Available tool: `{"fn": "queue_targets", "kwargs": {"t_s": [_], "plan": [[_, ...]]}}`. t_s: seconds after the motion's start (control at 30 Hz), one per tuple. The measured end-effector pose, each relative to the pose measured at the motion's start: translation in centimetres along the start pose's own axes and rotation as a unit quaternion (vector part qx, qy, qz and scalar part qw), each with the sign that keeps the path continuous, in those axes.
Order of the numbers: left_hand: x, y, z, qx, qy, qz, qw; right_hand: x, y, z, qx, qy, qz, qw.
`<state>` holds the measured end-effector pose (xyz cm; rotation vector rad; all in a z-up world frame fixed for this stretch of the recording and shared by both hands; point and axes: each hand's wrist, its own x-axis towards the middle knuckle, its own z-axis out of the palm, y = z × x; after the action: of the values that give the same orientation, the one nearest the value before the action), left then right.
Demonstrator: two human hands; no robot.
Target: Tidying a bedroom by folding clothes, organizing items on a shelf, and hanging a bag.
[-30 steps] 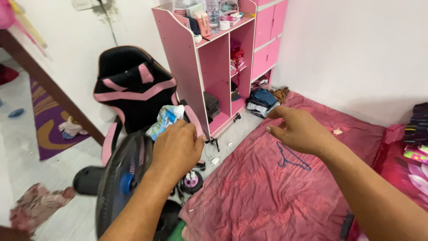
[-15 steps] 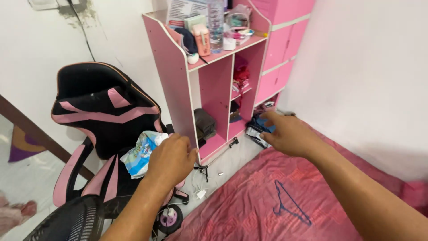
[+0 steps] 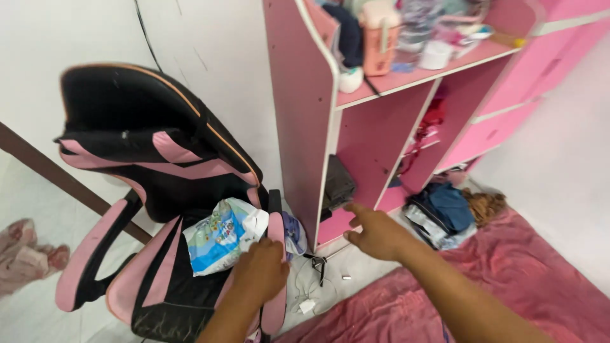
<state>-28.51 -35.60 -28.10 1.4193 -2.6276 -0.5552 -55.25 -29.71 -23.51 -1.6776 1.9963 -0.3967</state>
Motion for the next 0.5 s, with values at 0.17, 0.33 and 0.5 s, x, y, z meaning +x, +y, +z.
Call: {"fn": "queue_targets", "kwargs": {"t_s": [0.17,0.33,0.5], "plan": [[4.1,-3.3,9.6,-0.040,0.010,-0.035,0.999,11.6,6.2,12.0,0.018,-0.097,-0.005,0.995],[9.0,-6.1,16.4,0.017,0.141,0.019,0.990,21.4,10.2,25.3,-0.025,-0.238,0.013,0.971],[10.8,-6.9,18.1,0.012,0.192,0.016,0.981,28.4,18.1,39.6,-0.025,-0.215,-0.047,0.975]]}}
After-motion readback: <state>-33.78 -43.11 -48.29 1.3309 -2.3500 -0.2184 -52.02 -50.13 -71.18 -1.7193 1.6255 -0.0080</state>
